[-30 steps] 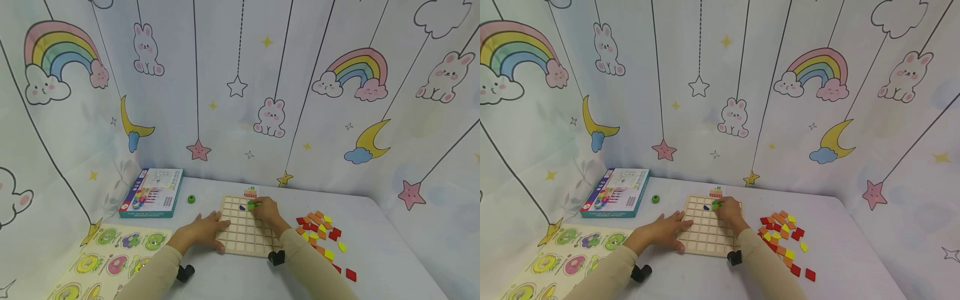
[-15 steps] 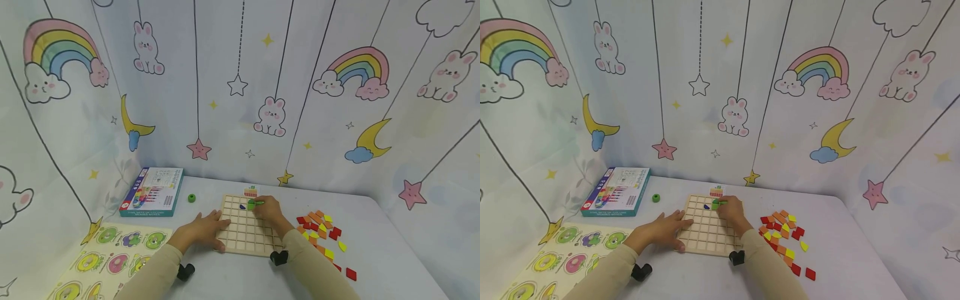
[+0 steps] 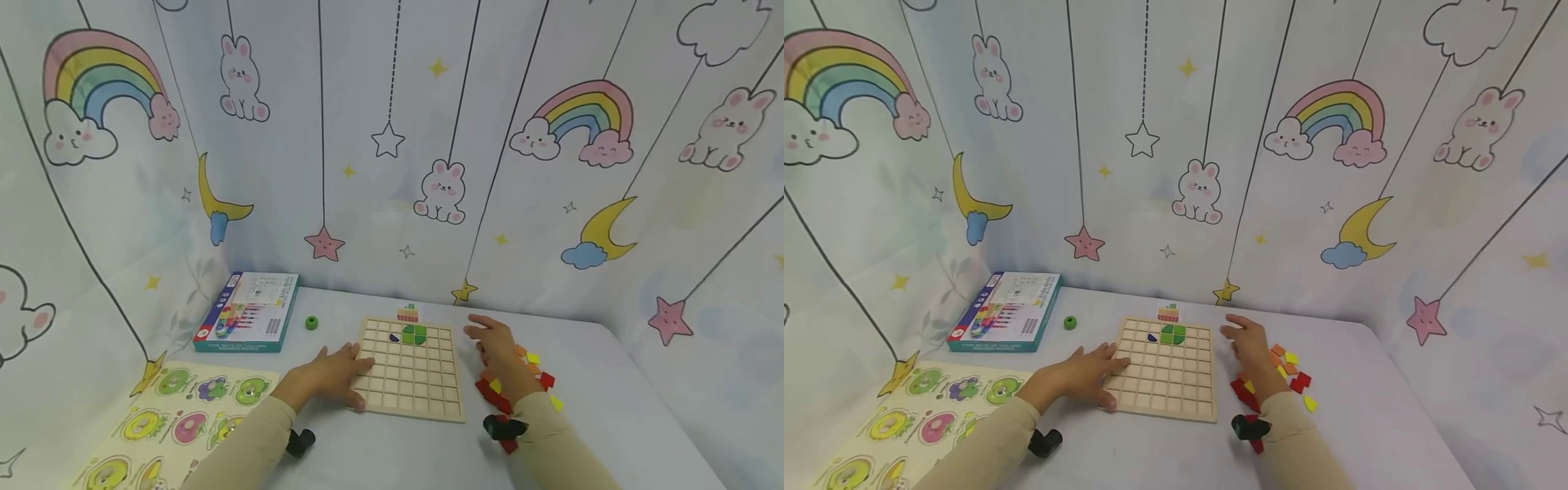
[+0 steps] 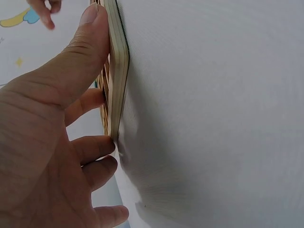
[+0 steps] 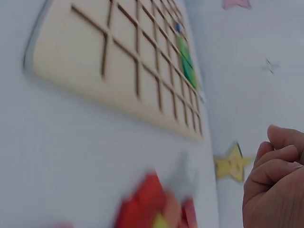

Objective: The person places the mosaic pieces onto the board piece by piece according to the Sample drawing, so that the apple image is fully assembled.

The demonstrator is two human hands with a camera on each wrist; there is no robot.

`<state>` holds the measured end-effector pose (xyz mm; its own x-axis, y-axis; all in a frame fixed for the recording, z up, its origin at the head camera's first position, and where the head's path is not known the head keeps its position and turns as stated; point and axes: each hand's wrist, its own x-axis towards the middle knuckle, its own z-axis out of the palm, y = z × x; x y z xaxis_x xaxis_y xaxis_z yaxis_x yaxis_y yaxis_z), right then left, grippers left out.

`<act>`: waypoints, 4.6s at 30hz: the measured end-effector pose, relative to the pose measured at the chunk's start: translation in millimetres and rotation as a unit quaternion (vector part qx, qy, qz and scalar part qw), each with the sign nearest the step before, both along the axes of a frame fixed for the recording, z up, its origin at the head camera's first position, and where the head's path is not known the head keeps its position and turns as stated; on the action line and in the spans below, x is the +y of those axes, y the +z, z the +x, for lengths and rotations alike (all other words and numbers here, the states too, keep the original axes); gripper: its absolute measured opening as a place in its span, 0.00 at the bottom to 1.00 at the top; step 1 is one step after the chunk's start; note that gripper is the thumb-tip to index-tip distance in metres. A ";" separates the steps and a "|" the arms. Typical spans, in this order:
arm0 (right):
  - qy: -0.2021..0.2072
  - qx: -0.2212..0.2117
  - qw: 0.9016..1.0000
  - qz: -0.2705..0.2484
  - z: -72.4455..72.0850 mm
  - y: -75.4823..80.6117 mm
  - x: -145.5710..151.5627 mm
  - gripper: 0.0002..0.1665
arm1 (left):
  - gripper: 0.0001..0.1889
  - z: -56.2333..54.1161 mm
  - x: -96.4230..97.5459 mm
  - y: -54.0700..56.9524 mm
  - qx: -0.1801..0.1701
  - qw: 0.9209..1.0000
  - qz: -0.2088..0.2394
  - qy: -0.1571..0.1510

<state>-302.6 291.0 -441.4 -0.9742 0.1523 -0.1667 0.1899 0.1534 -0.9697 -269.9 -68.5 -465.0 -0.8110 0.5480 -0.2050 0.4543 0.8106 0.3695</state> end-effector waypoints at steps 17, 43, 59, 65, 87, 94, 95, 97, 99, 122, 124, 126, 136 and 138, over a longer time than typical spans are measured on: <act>-0.111 -0.112 0.986 -0.055 71.5 -7.8 178.2 0.08 | 0.48 -2.4 1.3 -0.3 -0.003 1.000 0.000 0.001; 0.021 -0.116 0.963 0.241 89.4 -25.3 158.0 0.17 | 0.48 -3.1 -1.1 -3.1 -0.002 1.000 0.018 -0.004; -0.033 -0.029 0.999 -0.028 68.5 -11.0 153.0 0.20 | 0.47 -0.7 -0.2 -3.9 -0.008 1.000 0.021 -0.004; -0.100 -0.018 0.989 -0.104 58.6 -4.6 141.8 0.04 | 0.48 0.8 -1.9 -4.1 -0.007 1.000 0.021 -0.004; -0.054 -0.009 0.971 -0.234 45.0 7.1 105.2 0.11 | 0.44 4.2 0.3 1.1 0.019 1.000 -0.008 0.001; -0.018 -0.003 0.983 -0.184 27.0 4.1 74.9 0.22 | 0.44 4.8 -0.1 3.5 0.032 0.999 -0.023 -0.001; -0.016 -0.003 0.984 -0.178 24.7 4.0 69.6 0.24 | 0.44 4.4 0.0 3.8 0.036 0.999 -0.024 -0.002; -0.017 -0.001 0.986 -0.166 20.4 3.7 59.1 0.26 | 0.44 3.7 0.4 4.0 0.041 0.999 -0.030 -0.002; -0.017 -0.004 0.988 -0.154 16.8 3.9 49.9 0.27 | 0.44 3.2 0.6 4.3 0.043 0.999 -0.033 -0.001; 0.070 0.036 0.996 0.037 -15.4 -15.3 -68.7 0.24 | 0.44 4.9 1.3 10.7 0.023 0.999 -0.021 0.003; 0.101 0.044 0.992 0.057 -17.0 -16.3 -83.8 0.24 | 0.43 4.4 1.1 11.2 0.020 1.000 -0.018 0.003; 0.132 0.047 0.987 0.078 -18.0 -17.5 -99.8 0.23 | 0.43 3.9 0.7 11.4 0.018 1.000 -0.015 0.003; 0.208 0.050 0.951 0.223 -16.0 -33.8 -166.6 0.18 | 0.43 0.0 -0.9 6.7 0.016 1.000 -0.024 -0.005; 0.190 0.041 0.955 0.223 -16.4 -38.0 -172.6 0.17 | 0.43 -0.3 -0.4 6.1 0.016 1.000 -0.025 -0.010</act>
<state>-319.0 118.4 -479.4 -0.9801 -0.1772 -0.0890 -0.0351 0.5968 -0.8016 -270.1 -68.9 -459.0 -0.8070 0.5533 -0.2064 0.4809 0.8185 0.3143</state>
